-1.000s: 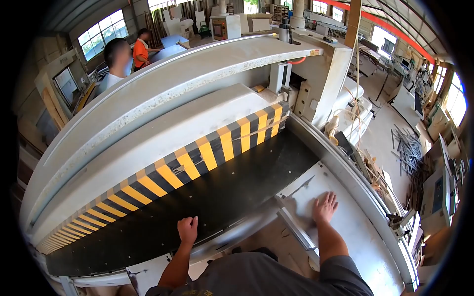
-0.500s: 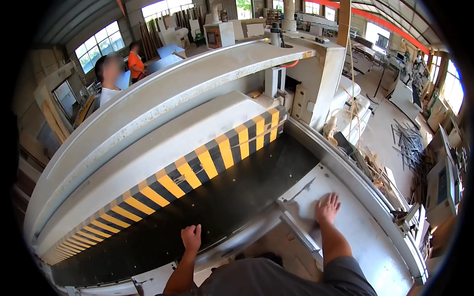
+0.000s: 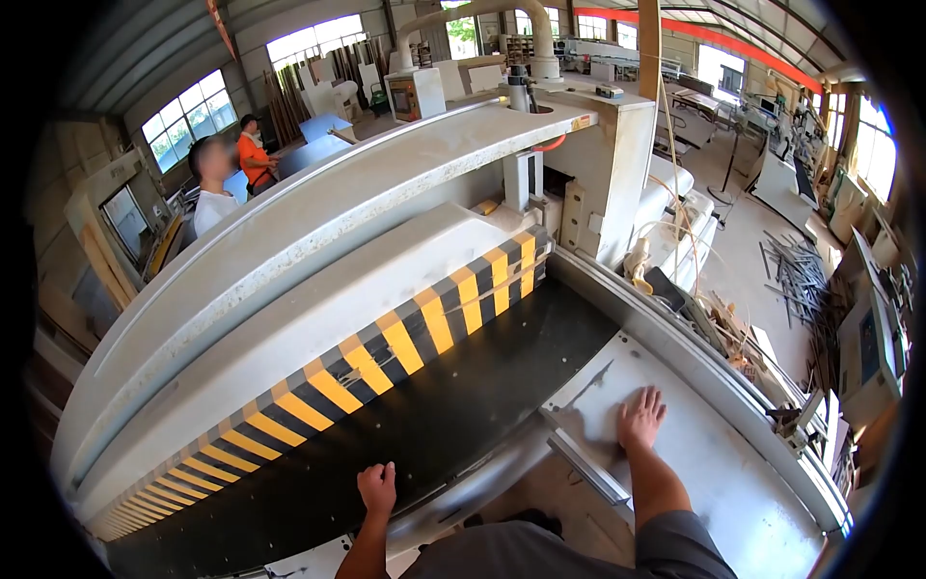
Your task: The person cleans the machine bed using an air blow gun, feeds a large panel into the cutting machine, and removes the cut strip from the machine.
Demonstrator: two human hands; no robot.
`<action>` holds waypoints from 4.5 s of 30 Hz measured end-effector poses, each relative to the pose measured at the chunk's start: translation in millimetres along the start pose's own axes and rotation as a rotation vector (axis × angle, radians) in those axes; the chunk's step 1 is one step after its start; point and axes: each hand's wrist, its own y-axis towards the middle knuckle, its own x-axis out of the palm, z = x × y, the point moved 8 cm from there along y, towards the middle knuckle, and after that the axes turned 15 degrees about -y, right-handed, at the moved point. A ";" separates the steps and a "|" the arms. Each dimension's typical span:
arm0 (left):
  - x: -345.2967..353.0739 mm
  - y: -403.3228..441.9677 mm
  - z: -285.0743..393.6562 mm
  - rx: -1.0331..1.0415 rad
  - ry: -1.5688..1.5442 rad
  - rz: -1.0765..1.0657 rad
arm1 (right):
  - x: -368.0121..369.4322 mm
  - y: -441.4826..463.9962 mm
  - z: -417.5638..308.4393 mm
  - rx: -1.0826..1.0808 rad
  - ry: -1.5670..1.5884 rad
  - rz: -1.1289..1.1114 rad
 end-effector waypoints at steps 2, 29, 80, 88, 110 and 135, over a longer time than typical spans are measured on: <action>0.3 -2.8 -2.3 -0.002 0.005 0.005 | 1.1 -1.3 0.5 0.001 0.002 -0.004; 0.5 -5.6 -13.6 -0.020 -0.051 0.028 | -5.1 -4.0 -1.4 0.001 0.051 0.003; -1.7 -4.3 -10.8 0.001 -0.024 0.040 | 10.0 -1.4 -1.7 0.000 -0.053 0.008; 1.3 -4.0 -9.6 0.021 -0.033 0.026 | 22.5 4.4 3.3 -0.009 -0.061 0.017; 117.0 86.5 50.6 0.413 -0.098 -0.237 | 38.2 11.0 8.9 -0.015 -0.078 0.096; 232.8 147.7 55.6 0.569 0.213 -0.388 | 70.9 21.0 19.1 -0.034 -0.090 0.123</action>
